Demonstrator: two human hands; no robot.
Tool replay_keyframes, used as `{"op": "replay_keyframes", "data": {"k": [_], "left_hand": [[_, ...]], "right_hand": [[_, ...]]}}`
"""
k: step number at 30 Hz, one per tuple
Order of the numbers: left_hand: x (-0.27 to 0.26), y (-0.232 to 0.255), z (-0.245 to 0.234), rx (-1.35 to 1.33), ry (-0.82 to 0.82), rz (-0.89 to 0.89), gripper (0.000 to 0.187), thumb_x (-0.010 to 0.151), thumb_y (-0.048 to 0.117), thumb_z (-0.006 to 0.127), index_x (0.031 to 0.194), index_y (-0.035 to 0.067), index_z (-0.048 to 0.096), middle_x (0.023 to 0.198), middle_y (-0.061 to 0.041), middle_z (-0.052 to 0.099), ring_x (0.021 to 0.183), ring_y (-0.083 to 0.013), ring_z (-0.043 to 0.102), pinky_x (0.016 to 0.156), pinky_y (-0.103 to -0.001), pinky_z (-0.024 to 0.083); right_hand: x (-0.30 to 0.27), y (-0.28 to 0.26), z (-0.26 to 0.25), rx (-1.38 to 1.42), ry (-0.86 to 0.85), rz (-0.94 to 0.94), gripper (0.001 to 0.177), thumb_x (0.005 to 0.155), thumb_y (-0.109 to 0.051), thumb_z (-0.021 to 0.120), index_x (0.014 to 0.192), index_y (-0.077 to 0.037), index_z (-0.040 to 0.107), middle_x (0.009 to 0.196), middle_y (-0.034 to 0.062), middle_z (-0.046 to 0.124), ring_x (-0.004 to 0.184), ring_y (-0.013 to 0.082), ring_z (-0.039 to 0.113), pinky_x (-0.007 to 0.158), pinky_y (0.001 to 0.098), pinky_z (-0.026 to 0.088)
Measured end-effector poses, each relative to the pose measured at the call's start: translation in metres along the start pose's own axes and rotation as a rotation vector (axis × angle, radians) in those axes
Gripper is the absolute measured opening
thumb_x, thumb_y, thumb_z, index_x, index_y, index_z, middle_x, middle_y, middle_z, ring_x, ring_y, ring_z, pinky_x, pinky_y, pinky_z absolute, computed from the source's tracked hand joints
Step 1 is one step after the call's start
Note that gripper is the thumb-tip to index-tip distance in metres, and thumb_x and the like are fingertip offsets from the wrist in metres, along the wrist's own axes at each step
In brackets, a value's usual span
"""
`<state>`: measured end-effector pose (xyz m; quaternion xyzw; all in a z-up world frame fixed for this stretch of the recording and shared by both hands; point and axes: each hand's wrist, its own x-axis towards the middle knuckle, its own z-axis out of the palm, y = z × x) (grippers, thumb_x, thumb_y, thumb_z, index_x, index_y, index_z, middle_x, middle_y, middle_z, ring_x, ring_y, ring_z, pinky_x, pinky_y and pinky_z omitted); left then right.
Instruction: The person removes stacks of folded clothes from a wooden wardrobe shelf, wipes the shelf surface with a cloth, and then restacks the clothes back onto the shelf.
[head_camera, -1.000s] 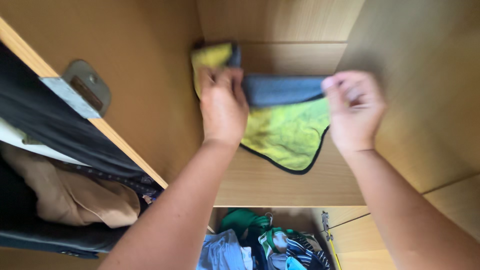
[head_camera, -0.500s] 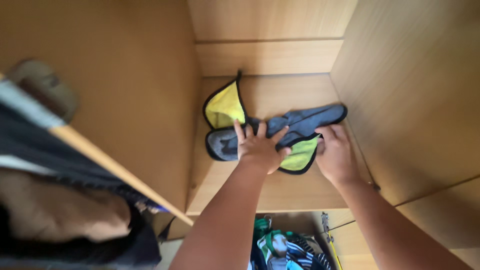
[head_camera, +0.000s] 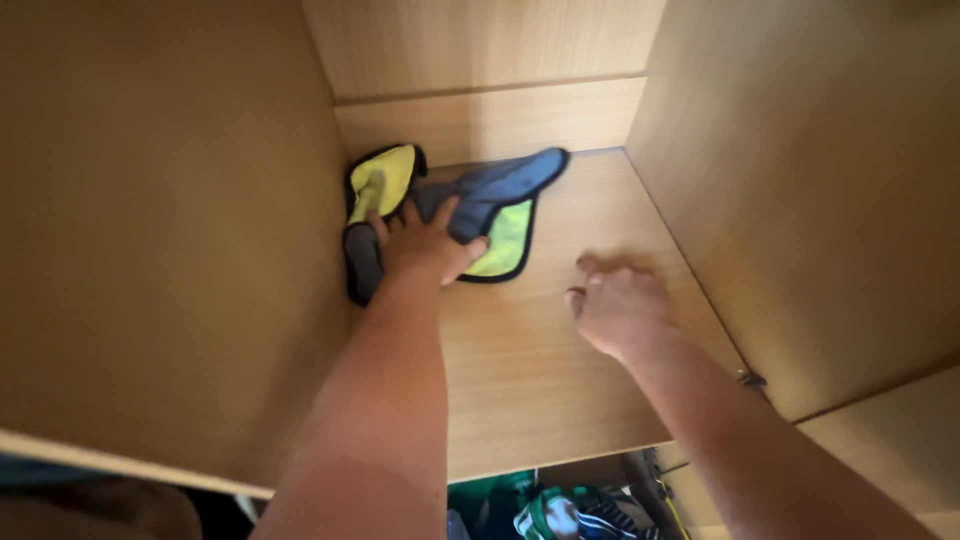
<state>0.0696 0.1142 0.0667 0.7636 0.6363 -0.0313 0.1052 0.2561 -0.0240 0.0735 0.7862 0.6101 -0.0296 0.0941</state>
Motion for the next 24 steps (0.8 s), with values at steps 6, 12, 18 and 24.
{"op": "replay_keyframes", "data": {"k": [6,12,18,24], "left_hand": [[0.027,-0.008,-0.006,0.065,0.001,-0.09,0.102,0.085,0.083,0.047,0.165,0.031,0.011,0.17,-0.019,0.008,0.159,-0.0353,-0.001,0.12,-0.064,-0.004],[0.02,-0.012,0.014,0.141,0.081,-0.097,0.094,0.094,0.075,0.035,0.163,0.014,0.017,0.168,-0.017,0.018,0.157,-0.036,0.006,0.12,-0.063,0.002],[-0.035,-0.015,0.031,0.17,0.114,-0.081,0.089,0.098,0.069,0.031,0.162,0.01,0.021,0.166,-0.019,0.025,0.154,-0.0342,0.016,0.119,-0.061,0.006],[-0.123,-0.004,0.036,0.149,0.028,-0.129,0.091,0.097,0.07,0.034,0.163,0.012,0.014,0.165,-0.023,0.02,0.154,-0.0342,0.012,0.119,-0.06,0.005]], "right_hand": [[0.002,-0.015,-0.01,0.017,-0.057,0.048,0.049,0.108,-0.042,0.036,0.148,-0.014,0.037,0.11,0.0191,0.074,0.104,0.0346,0.072,0.1,0.0486,0.053],[-0.006,-0.018,-0.007,-0.092,-0.071,0.078,0.055,0.109,-0.044,0.032,0.158,-0.017,0.03,0.117,0.0197,0.071,0.11,0.0381,0.069,0.102,0.0547,0.049],[-0.011,0.001,0.009,-0.08,-0.023,-0.01,0.063,0.107,-0.049,0.034,0.163,-0.02,0.026,0.125,0.0151,0.071,0.124,0.0332,0.063,0.11,0.0471,0.045],[-0.031,0.015,0.019,-0.041,-0.033,-0.045,0.066,0.106,-0.049,0.038,0.163,-0.021,0.023,0.142,0.0188,0.059,0.139,0.0381,0.045,0.109,0.0462,0.043]]}}
